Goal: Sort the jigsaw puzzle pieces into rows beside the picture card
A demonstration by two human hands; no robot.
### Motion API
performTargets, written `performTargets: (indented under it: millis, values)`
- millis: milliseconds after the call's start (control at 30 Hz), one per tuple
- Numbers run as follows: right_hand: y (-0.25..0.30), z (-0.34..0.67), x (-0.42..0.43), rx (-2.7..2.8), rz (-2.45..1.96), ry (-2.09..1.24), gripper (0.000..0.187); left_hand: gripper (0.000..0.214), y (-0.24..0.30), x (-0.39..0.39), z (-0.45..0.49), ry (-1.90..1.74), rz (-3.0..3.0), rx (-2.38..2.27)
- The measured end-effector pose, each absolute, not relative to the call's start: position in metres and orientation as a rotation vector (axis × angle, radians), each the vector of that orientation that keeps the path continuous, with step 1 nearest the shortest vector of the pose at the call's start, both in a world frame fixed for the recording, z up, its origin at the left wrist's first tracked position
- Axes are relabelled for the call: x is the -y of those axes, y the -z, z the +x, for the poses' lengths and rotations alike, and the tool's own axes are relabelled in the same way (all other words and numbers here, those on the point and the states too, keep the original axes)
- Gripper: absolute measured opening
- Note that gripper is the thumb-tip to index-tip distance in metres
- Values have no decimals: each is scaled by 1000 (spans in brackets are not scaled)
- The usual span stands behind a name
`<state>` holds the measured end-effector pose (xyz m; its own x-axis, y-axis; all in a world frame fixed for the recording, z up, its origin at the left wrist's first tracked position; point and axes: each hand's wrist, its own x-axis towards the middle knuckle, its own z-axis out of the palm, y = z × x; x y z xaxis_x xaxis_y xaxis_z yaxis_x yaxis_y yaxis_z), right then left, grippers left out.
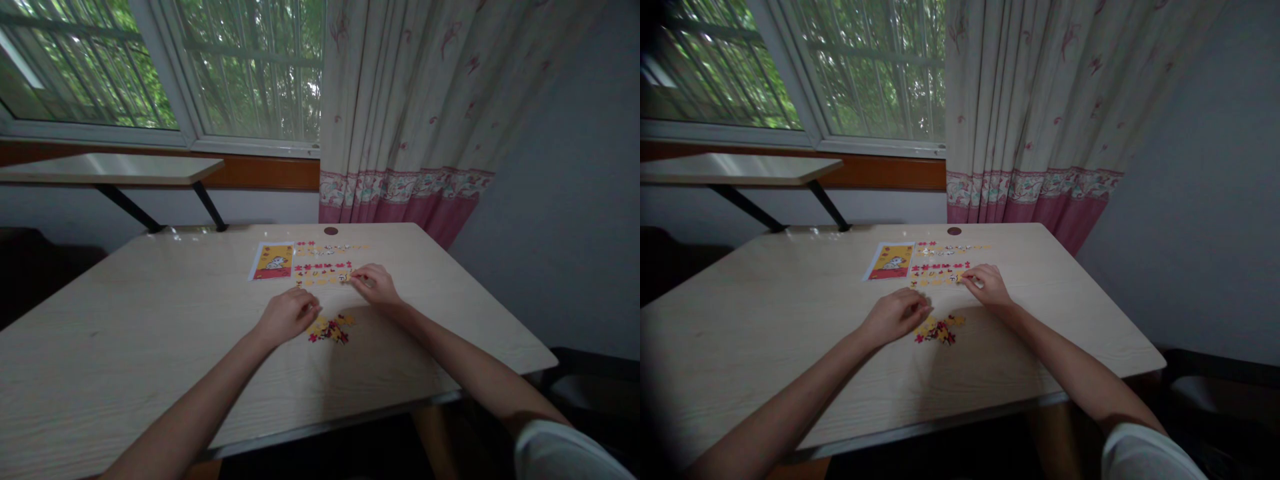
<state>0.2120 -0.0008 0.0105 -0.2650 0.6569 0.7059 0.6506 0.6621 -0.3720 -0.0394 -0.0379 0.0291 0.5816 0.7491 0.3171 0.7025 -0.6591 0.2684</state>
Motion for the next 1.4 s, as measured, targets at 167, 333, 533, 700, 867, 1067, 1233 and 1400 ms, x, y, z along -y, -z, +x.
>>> performTargets:
  millis: [167, 333, 533, 700, 867, 1067, 1233, 1400]
  values:
    - [-16, 216, -2, 1968, -1040, -59, 12, 24, -31, 39, -39, -599, 2704, -1224]
    - [-23, 236, -42, 1915, -1230, -179, 15, 22, -32, 38, -39, -603, 2707, -1227]
    - [-16, 257, -105, 1921, -1484, -322, 18, 22, -31, 38, -40, -591, 2715, -1220]
    - [-4, 253, -124, 1948, -1549, -353, 12, 23, -33, 39, -40, -583, 2728, -1230]
    - [3, 252, -130, 1952, -1605, -327, 11, 21, -33, 39, -39, -601, 2720, -1234]
    - [1, 253, -129, 1952, -1642, -289, 11, 22, -32, 39, -40, -596, 2715, -1227]
    - [-3, 250, -125, 1930, -1666, -266, 11, 22, -31, 38, -40, -622, 2697, -1213]
    - [-17, 237, -99, 1929, -1608, -234, 19, 22, -33, 39, -40, -615, 2696, -1229]
